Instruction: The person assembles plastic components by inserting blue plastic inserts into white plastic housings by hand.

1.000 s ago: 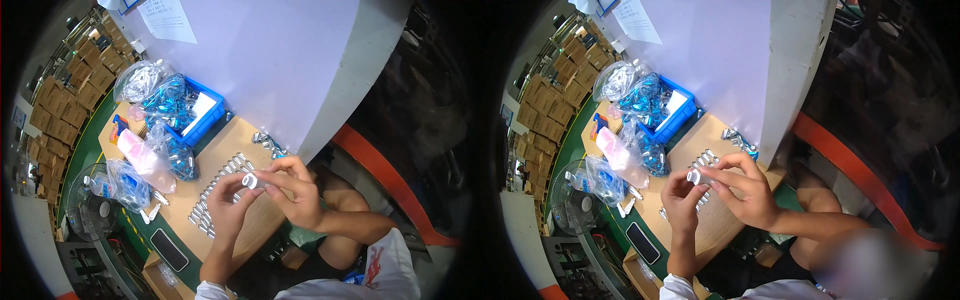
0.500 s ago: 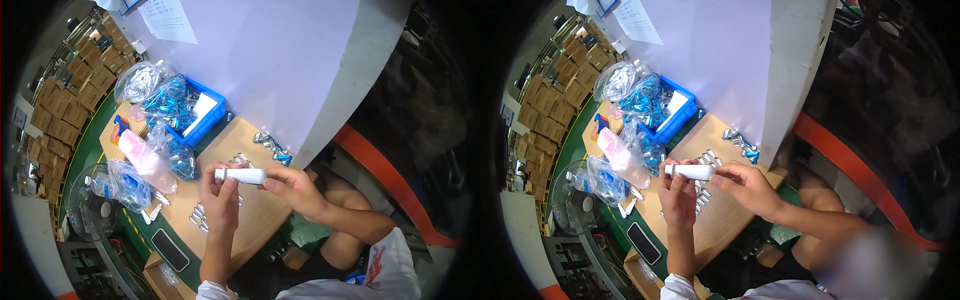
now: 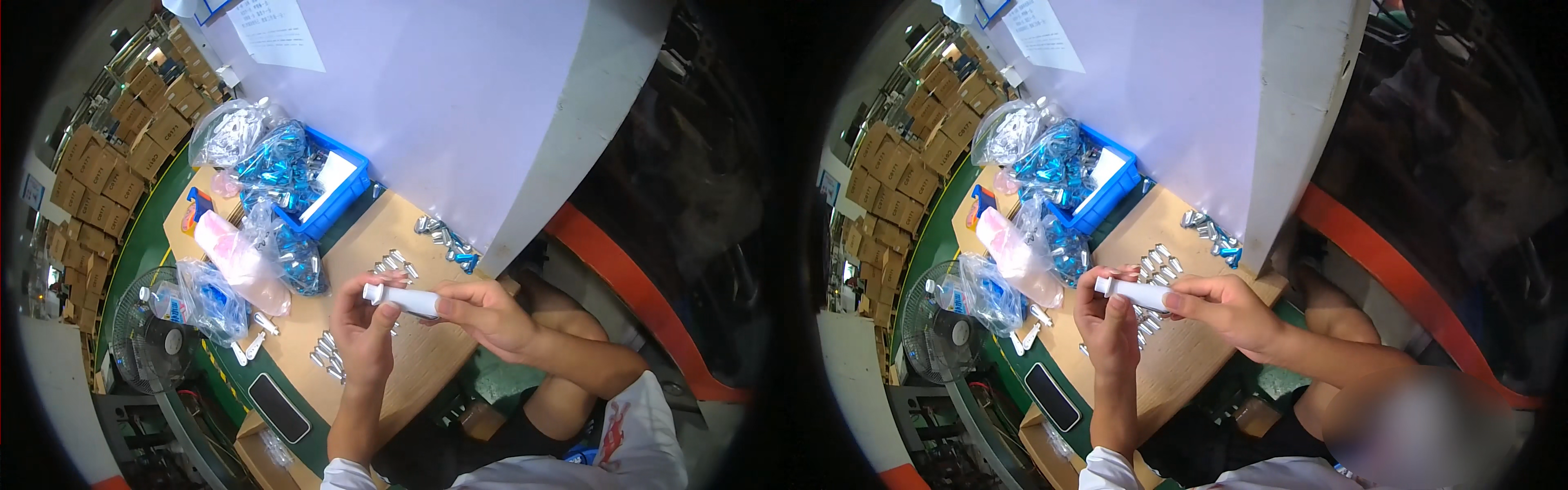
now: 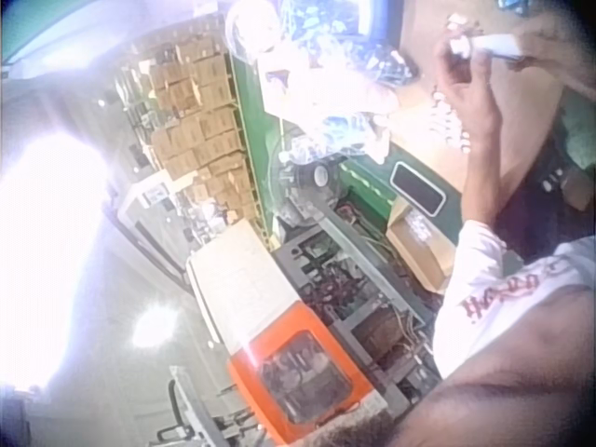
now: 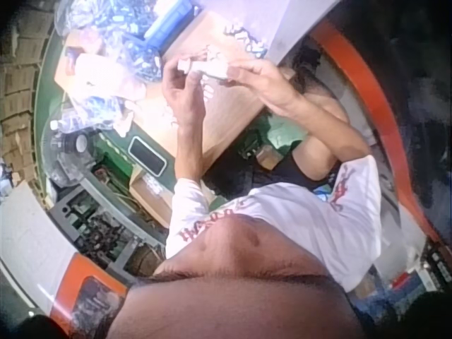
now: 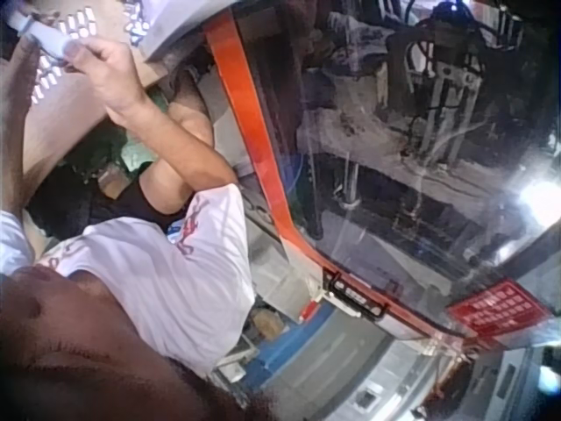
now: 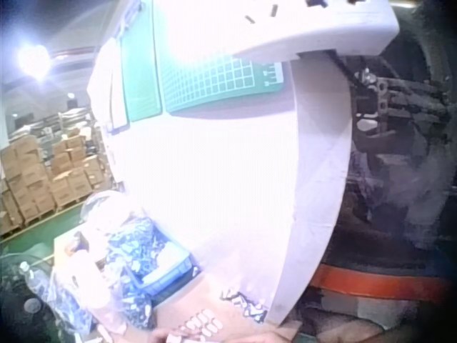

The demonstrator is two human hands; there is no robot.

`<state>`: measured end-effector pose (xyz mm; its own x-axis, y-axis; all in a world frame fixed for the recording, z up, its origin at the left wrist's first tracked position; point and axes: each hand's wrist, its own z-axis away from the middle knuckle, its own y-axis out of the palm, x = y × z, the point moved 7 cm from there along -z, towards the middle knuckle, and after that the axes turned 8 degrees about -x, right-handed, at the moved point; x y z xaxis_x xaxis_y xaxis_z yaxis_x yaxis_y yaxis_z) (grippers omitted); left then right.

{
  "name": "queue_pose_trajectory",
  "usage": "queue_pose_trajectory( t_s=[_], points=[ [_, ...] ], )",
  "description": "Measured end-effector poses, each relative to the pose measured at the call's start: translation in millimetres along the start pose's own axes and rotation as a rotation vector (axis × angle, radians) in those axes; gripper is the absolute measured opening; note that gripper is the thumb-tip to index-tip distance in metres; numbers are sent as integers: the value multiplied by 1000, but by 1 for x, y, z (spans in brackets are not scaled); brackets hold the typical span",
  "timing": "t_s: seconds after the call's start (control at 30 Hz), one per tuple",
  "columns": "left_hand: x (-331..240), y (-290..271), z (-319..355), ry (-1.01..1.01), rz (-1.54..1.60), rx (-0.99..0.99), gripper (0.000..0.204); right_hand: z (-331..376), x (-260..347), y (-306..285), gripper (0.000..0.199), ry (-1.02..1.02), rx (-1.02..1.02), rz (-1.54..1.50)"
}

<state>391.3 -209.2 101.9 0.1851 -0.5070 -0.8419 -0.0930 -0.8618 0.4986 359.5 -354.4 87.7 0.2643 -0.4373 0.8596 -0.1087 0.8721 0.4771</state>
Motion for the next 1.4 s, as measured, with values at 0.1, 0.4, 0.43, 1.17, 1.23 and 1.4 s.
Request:
queue_pose_trajectory(
  t_s=[0.1,0.4,0.43,1.17,1.23,1.4],
  points=[
    [-9,3,0,137,-31,93,32,2,5,5,32,25,16,-63],
    [-27,8,-2,246,-466,130,50,7,44,-9,33,-395,-100,460],
    [-33,11,1,294,-572,105,51,7,44,-9,33,-393,-103,461],
    [-33,7,5,240,-879,-41,23,9,38,-7,32,-416,-138,499],
    [-35,7,3,253,-806,-34,21,13,49,-1,32,-488,-146,577],
    [-32,-2,1,153,-515,-13,16,30,76,11,38,-989,-141,973]
  ],
)
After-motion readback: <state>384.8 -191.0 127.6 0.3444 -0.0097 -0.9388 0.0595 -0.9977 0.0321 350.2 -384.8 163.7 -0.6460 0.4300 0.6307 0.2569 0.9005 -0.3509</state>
